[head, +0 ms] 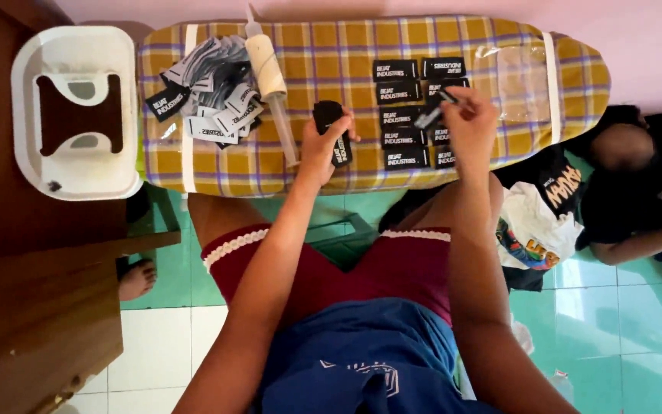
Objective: The person sits at a table and repeatedly picks up small black rectangular tags, peeling off backing or separating them, then placing them in neat rows on a yellow plaid surface. The person handles the tags one at a time, occasionally adjusting the arrangement.
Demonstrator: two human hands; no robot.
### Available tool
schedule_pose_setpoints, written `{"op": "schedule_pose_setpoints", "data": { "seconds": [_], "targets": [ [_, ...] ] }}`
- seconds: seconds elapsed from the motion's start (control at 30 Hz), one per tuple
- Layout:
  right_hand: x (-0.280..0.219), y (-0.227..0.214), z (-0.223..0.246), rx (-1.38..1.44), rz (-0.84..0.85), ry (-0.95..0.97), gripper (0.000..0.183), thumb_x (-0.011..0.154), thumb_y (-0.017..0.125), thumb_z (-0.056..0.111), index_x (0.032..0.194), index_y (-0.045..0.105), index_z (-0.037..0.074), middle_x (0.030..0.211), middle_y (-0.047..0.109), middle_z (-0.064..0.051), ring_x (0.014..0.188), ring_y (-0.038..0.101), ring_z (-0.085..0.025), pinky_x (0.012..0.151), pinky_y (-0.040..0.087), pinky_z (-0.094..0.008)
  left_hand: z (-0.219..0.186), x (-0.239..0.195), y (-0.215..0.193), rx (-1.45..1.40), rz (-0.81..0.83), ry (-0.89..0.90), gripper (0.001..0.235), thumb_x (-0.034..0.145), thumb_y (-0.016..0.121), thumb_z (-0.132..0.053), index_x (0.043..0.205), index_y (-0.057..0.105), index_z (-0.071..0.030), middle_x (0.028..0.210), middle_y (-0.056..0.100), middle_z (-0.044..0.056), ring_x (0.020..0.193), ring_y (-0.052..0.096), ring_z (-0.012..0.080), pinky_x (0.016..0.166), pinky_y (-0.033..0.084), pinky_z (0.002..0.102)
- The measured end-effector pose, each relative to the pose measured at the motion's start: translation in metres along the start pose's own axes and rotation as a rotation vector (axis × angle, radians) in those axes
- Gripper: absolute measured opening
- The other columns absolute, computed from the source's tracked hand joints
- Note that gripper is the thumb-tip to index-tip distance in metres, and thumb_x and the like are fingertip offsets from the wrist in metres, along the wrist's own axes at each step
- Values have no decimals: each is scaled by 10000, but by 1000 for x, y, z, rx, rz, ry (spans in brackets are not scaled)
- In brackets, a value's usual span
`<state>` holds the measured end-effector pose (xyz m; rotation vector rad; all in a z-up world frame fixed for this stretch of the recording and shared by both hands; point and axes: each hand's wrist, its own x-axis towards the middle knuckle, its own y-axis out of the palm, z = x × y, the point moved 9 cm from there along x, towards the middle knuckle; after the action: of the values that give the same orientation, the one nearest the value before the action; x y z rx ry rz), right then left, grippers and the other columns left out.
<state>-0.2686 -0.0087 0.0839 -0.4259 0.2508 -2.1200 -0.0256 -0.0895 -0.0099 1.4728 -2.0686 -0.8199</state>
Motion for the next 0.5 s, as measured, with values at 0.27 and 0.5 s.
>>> {"op": "schedule_pose_setpoints", "data": {
  "seconds": [0.27, 0.5],
  "targets": [
    [11, -37, -47, 116, -200, 131, 221, 909, 681, -53, 1036, 572, 92, 950, 551, -26, 803, 723, -132, 686, 677, -250, -13, -3, 10, -143, 67, 0, 188, 904, 597, 38, 1085, 581, -10, 837, 614, 169, 671, 624, 247, 688, 617, 468],
    [7, -35, -20, -383, -145, 21, 496, 931, 706, -36, 1354, 512, 137, 988, 649, -69, 813, 717, -190, 696, 606, -341, -5, -2, 3, -151, 24, -89, 256, 900, 568, -19, 1134, 466, -34, 842, 594, 179, 685, 593, 278, 723, 562, 473]
  ]
}}
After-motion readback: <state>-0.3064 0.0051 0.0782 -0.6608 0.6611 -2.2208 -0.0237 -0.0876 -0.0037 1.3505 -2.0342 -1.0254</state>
